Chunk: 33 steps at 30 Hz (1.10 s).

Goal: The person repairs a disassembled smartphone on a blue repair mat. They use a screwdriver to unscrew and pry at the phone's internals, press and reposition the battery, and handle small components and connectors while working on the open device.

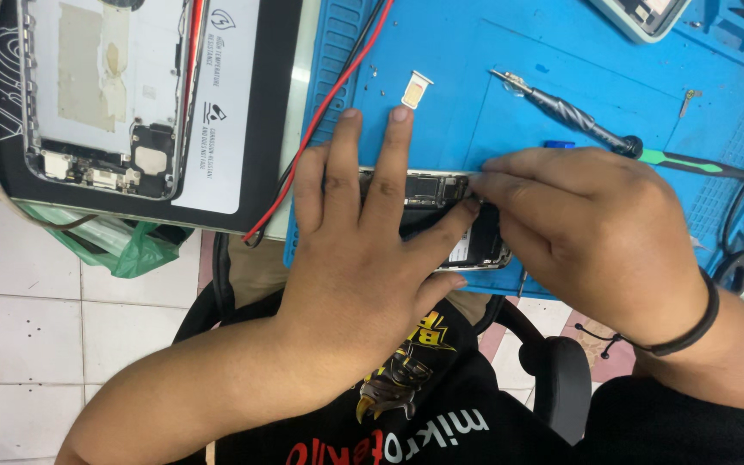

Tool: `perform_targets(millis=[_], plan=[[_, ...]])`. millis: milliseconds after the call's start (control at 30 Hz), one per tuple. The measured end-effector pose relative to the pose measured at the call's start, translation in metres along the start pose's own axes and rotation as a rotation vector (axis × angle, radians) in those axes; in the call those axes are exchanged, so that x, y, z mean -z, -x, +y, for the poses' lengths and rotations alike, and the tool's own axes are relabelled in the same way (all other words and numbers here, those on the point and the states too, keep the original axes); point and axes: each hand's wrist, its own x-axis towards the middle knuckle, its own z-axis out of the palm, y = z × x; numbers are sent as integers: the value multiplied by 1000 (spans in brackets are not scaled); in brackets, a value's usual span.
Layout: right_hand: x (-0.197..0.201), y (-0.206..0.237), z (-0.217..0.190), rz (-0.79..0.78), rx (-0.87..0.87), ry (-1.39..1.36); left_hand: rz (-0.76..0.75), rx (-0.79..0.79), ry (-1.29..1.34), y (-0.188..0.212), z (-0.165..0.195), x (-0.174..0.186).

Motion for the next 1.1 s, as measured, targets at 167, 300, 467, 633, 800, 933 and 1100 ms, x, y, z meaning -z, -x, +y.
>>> perform_targets(millis=[167, 300, 467, 633, 800, 933, 1100], plan=[[-2, 3, -1, 42, 39, -13, 6, 12, 20, 0, 0, 0], [-4, 4, -2, 60, 32, -25, 15, -4, 22, 1, 0, 1], [-5, 4, 2, 74, 55, -29, 13, -4, -20, 0, 1, 1], [-6, 4, 8, 54, 63, -79, 11, 9, -4, 0, 2, 2], [-9, 8, 9, 68, -17, -105, 17, 4, -16, 0, 2, 1], [-13, 11, 9, 70, -76, -162, 17, 11, 1, -1, 1, 1], [-15, 13, 9, 71, -91, -182, 4, 19, 25, -2, 3, 5]])
